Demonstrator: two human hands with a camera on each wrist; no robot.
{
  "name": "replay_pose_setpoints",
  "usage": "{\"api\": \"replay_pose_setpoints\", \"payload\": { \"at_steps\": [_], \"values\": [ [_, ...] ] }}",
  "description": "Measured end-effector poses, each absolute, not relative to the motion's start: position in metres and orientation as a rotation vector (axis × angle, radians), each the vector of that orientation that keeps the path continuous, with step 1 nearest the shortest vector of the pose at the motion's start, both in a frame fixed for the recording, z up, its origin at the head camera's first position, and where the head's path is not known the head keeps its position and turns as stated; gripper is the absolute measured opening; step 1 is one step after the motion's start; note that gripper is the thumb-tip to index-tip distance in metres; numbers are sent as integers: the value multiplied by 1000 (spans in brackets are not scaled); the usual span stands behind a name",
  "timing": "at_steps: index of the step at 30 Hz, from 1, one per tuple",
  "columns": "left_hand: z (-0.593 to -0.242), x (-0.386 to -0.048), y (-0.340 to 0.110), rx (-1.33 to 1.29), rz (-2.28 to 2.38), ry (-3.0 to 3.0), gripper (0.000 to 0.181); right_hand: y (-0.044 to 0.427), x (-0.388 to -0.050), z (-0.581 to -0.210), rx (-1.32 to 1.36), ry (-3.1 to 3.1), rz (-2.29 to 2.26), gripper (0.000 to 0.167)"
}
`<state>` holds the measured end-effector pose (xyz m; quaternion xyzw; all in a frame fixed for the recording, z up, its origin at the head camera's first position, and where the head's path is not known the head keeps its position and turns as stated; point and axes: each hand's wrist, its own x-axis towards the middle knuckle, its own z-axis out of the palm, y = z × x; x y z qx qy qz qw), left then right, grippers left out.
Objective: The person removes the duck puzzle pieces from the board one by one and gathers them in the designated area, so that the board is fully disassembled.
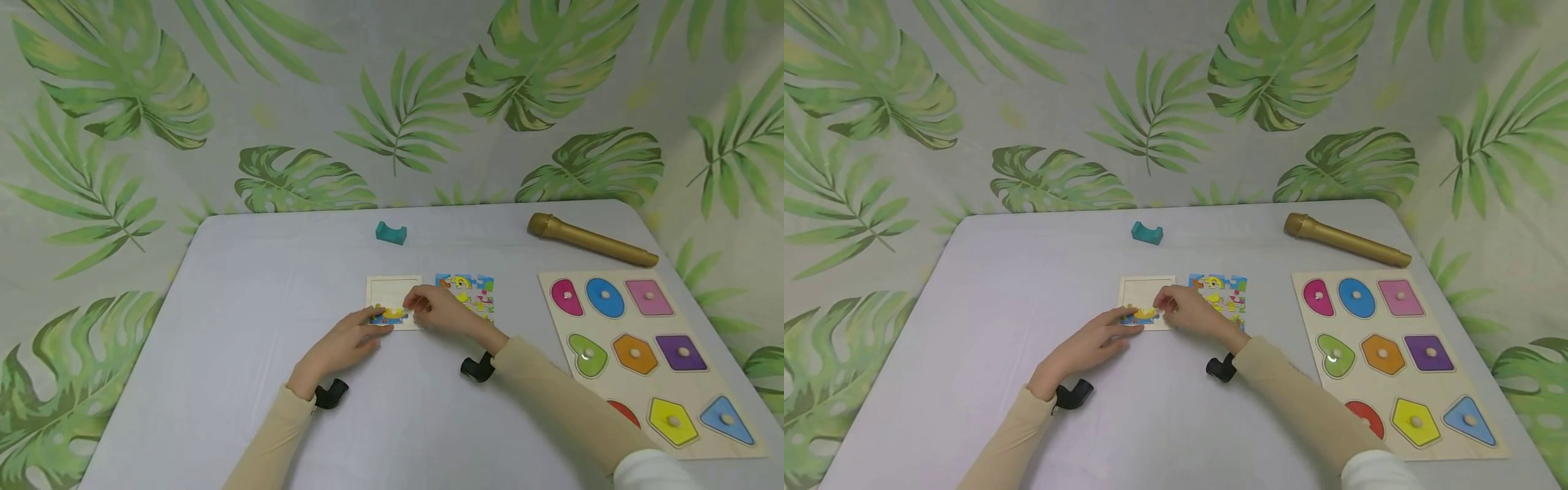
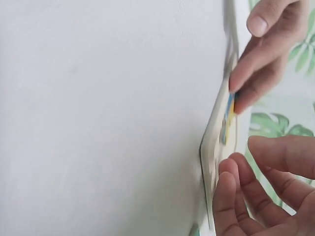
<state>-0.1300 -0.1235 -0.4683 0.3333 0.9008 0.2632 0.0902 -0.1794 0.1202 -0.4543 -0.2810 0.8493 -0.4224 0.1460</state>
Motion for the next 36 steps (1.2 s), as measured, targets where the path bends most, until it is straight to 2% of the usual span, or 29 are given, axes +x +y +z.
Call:
{"api": "replay_pose_setpoints", "payload": {
  "at_steps": [15, 22, 29, 36],
  "values": [
    [-463, -128, -122, 1005, 775, 2676, 33, 96, -180, -463, -759, 2465, -1194, 22],
    [-459, -126, -121, 952, 806, 2645, 34, 91, -182, -466, -668, 2475, -1252, 30],
    [-459, -126, -121, 939, 813, 2649, 34, 89, -184, -468, -742, 2500, -1228, 28],
    [-460, -126, -121, 923, 813, 2653, 35, 104, -190, -466, -696, 2410, -1300, 22]
  ]
}}
